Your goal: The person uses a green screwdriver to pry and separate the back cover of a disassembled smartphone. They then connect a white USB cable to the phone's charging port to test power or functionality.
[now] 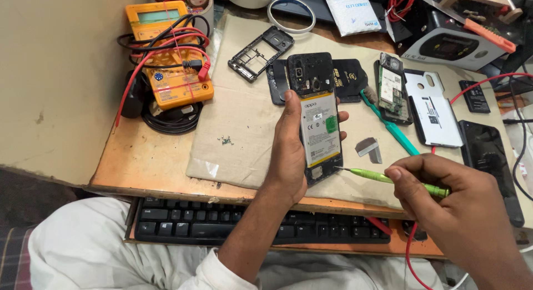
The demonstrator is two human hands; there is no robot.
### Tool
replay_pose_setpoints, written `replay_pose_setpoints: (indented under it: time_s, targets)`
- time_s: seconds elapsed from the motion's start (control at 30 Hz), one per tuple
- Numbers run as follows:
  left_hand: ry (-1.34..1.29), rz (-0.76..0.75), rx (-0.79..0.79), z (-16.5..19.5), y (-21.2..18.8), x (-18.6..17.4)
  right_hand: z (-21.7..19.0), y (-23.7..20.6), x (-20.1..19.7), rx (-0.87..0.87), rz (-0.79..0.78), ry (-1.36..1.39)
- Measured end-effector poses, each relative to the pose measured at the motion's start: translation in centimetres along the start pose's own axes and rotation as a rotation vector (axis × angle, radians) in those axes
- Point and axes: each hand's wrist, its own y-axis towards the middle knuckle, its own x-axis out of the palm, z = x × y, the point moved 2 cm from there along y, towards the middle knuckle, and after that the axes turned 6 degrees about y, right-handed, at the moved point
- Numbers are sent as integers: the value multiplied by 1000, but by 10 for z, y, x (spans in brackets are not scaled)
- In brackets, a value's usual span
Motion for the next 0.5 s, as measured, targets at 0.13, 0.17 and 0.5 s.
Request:
replay_pose_setpoints:
  time_s: [0.13,0.17,0.5]
  targets:
    - [-38,4,-7,1,0,0,8,0,1,-81,-4,124]
    - [-42,6,-8,2,0,0,9,0,1,-98,-5,112]
    - [-61,2,-6,3,0,1,5,-4,1,-254,73,-51]
